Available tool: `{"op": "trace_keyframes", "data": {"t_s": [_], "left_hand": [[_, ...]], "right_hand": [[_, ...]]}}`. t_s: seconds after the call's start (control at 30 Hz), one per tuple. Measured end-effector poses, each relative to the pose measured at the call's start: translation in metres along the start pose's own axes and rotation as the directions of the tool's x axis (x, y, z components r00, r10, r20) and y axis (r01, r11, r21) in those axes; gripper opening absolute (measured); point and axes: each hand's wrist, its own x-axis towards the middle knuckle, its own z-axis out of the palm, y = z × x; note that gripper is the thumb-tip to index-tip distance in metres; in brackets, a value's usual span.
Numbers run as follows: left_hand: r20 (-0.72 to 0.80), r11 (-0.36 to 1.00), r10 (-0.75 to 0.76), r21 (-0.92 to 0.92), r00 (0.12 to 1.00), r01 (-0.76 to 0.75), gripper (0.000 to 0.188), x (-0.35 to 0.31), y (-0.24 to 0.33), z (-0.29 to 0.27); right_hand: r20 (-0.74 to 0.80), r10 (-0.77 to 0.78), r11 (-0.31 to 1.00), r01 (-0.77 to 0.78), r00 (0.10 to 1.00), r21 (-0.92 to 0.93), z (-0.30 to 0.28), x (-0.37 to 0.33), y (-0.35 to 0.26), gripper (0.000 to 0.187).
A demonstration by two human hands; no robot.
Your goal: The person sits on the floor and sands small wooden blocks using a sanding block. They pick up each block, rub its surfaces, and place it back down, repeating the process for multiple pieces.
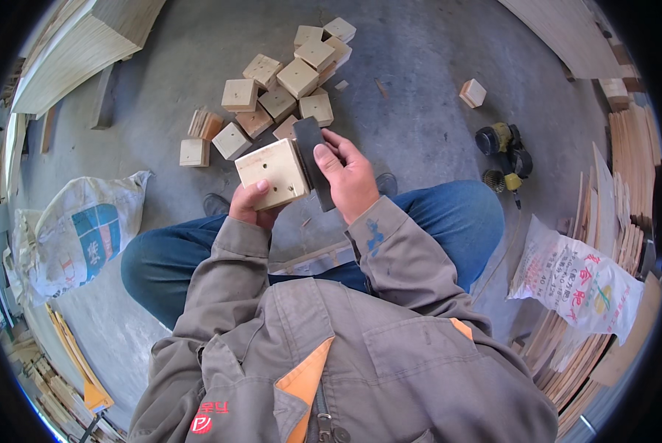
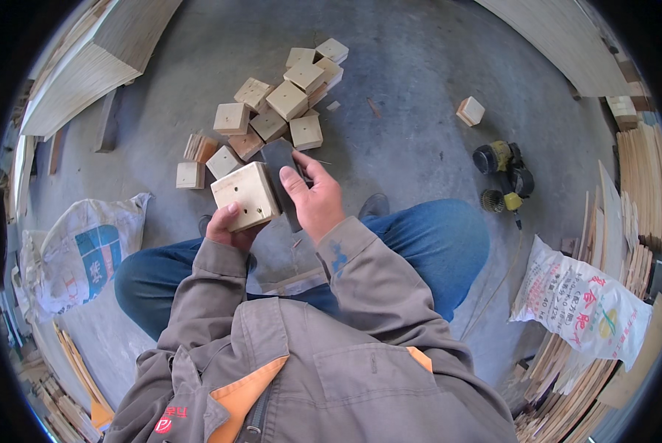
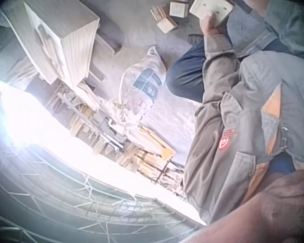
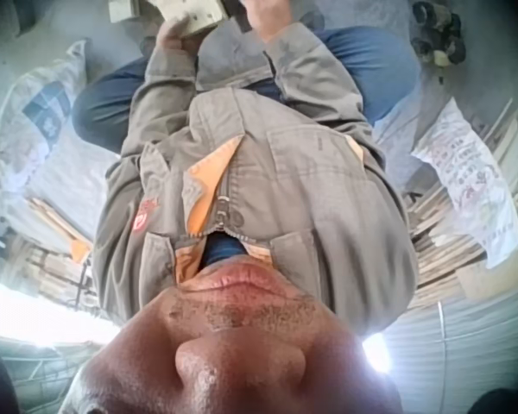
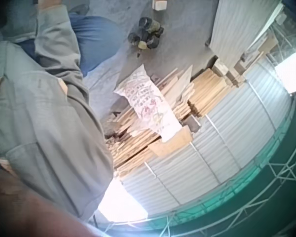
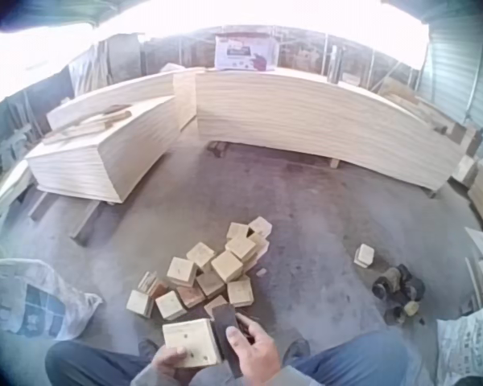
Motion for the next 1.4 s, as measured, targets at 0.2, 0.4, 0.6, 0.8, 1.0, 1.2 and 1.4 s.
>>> {"op": "trace_keyframes", "data": {"t_s": [0.2,0.4,0.6,0.8,1.0,1.2,1.4], "left_hand": [[0.046,0.993,0.012,0.119,0.999,-0.018,0.075,0.004,-0.010,-0.010],[0.003,0.981,0.139,0.136,0.990,-0.138,0.076,0.002,-0.010,-0.009],[-0.154,0.988,0.153,0.045,0.976,-0.147,0.075,-0.001,0.007,0.004],[0.072,0.927,0.108,0.353,0.992,-0.126,0.083,-0.002,-0.012,0.012],[-0.071,0.890,0.315,0.367,0.947,-0.269,0.088,-0.003,0.003,0.004],[0.014,0.784,0.414,0.503,0.910,-0.364,0.095,-0.004,0.013,0.002],[0.109,0.737,0.366,0.573,0.924,-0.359,0.100,-0.006,0.008,0.013]], "right_hand": [[-0.034,0.035,0.996,-0.032,0.999,0.084,-0.006,0.007,-0.015,0.047],[0.027,-0.004,0.997,0.006,1.000,-0.072,0.003,-0.007,0.005,0.053],[0.104,0.009,0.996,0.001,0.994,-0.093,0.005,-0.017,0.005,0.050],[-0.012,0.069,0.994,-0.068,0.998,0.085,-0.005,0.005,-0.016,0.045],[0.085,0.237,0.948,-0.249,0.968,0.198,0.002,-0.020,-0.011,0.046],[0.127,0.269,0.934,-0.291,0.955,0.208,0.000,-0.014,-0.023,0.045],[0.065,0.219,0.958,-0.227,0.974,0.177,-0.004,-0.004,-0.025,0.048]]}}
